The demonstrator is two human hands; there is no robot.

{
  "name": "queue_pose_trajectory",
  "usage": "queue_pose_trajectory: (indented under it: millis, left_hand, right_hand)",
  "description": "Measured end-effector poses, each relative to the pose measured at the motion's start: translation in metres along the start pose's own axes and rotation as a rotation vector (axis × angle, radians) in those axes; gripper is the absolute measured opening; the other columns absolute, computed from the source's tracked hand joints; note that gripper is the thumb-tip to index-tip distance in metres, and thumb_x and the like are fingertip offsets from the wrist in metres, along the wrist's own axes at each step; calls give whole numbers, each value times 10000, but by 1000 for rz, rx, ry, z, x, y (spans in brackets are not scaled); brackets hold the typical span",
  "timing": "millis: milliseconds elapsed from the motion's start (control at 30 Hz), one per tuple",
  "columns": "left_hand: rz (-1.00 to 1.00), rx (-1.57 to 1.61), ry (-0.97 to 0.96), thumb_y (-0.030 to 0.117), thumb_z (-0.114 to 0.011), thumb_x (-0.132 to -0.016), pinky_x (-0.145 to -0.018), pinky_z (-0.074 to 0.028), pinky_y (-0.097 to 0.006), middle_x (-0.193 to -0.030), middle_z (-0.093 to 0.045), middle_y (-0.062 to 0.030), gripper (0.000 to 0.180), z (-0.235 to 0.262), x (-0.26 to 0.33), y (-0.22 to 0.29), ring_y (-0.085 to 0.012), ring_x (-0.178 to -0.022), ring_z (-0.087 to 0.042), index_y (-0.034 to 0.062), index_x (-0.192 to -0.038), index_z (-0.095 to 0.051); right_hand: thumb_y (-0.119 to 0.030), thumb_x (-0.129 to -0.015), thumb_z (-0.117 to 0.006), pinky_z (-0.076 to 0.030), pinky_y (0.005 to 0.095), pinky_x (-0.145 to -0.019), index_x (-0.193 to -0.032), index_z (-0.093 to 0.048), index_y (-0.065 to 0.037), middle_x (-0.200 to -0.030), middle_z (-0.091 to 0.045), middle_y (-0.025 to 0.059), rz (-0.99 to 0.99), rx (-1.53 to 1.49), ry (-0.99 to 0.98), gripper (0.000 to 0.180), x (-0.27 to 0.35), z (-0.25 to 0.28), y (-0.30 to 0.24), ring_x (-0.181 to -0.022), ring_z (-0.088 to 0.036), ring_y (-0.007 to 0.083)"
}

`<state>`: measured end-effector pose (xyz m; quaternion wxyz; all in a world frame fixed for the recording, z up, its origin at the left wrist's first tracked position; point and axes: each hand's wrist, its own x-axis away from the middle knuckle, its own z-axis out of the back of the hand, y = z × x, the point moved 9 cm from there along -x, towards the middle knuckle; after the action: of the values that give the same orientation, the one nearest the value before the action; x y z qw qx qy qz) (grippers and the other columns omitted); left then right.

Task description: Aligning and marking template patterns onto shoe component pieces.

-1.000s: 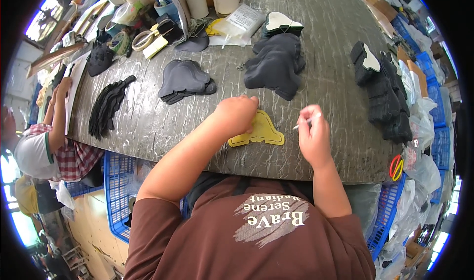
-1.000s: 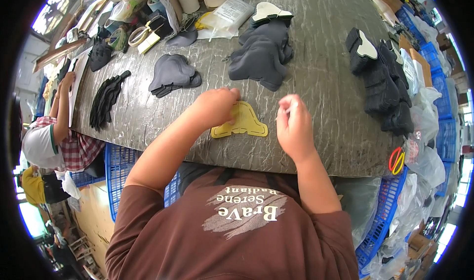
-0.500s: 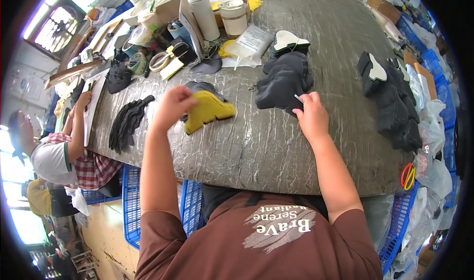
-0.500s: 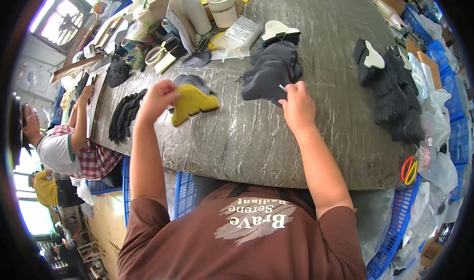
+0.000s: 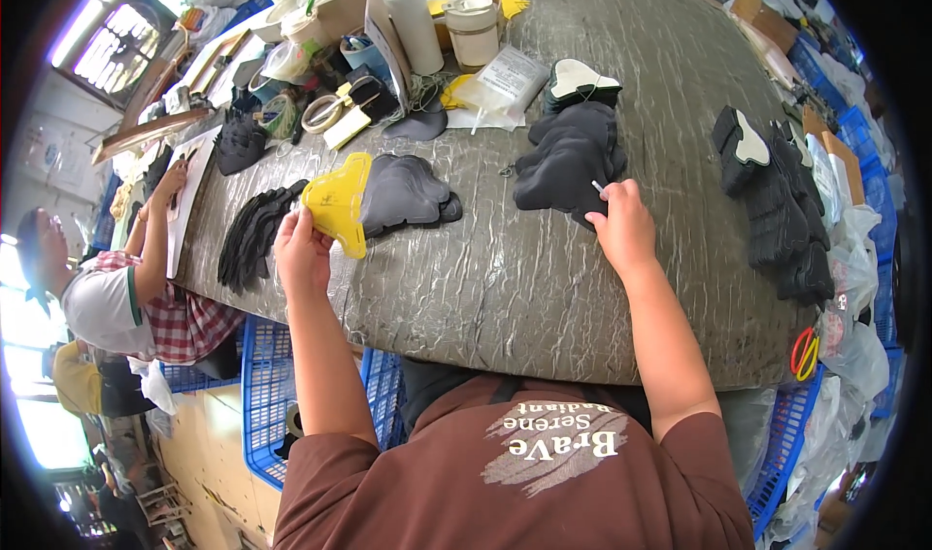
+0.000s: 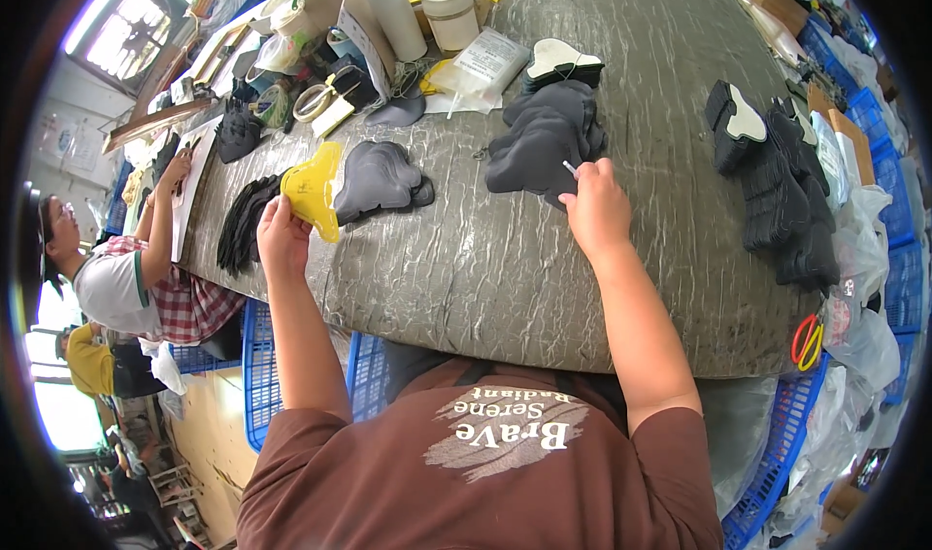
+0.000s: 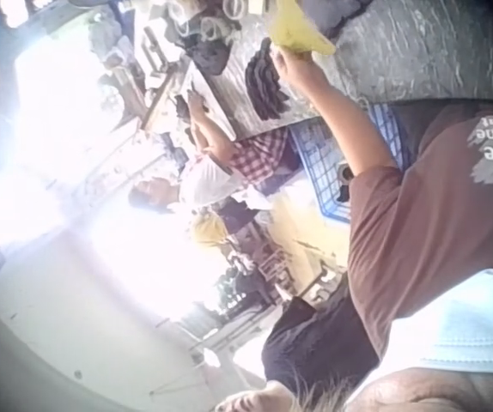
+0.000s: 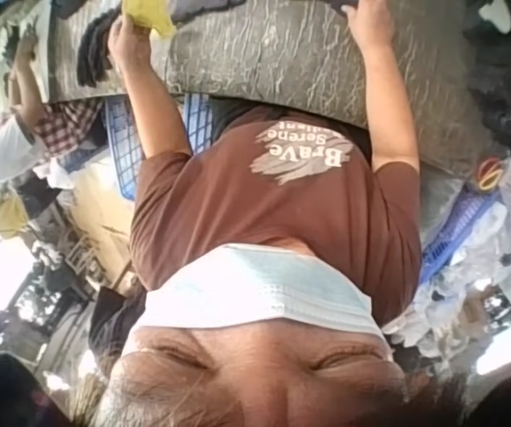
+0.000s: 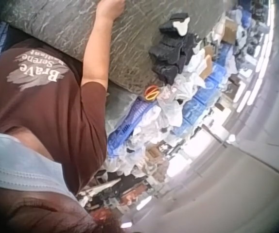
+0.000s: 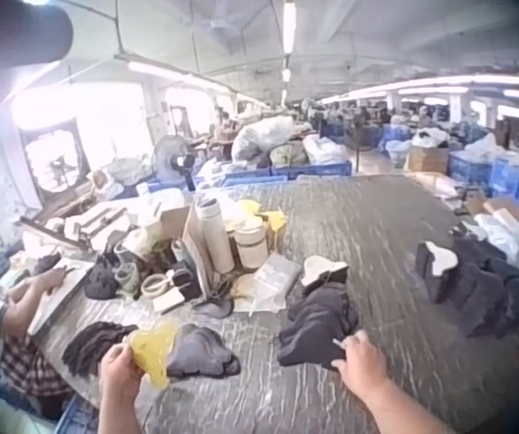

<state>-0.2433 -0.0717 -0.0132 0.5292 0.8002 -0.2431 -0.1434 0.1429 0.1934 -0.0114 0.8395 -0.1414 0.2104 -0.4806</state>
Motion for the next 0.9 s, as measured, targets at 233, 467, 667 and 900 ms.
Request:
queue_pose_trajectory:
  millis: [233, 467, 667, 900]
  left_hand:
    - [-26, 59, 76, 141, -540, -983, -624, -541, -289, -906, -665, -90, 115, 25, 19, -1, -174, -744, -659, 31, -1012, -559]
    - [-7, -294, -58, 120, -584, -950, -614, -464, -206, -824, -650, -27, 136, -39, 55, -20, -74, -712, -592, -4, -963, -638]
    - [46, -878, -406, 124, -687, -857, -649, -506, -266, -792, -679, -71, 192, -141, 107, -76, -103, -707, -618, -17, -985, -668]
    - [-432, -1123, -622, 162, -753, -767, -830, -491, -401, -983, -635, -174, 335, -198, 145, -74, -353, -918, -595, -25, -1031, -666]
  right_hand:
    - [-102, -753, -759, -504, 416, -711, -901, -541, -31, -857, -635, 119, 128, -121, 63, 273, 4, 3, -3, -808, -636, 351]
    - [-56, -790, -715, -508, 324, -714, -924, -589, 19, -850, -676, 153, -121, -652, -352, 199, 57, -13, -10, -783, -670, 225]
    - [-173, -717, -798, -522, 384, -712, -1006, -608, -31, -926, -609, 116, 22, -324, -371, 374, 104, 6, -40, -763, -644, 291]
    - [-186, -705, -794, -529, 404, -718, -1067, -625, -54, -1002, -566, 76, 162, -204, -250, 421, 117, 5, -44, -830, -642, 290]
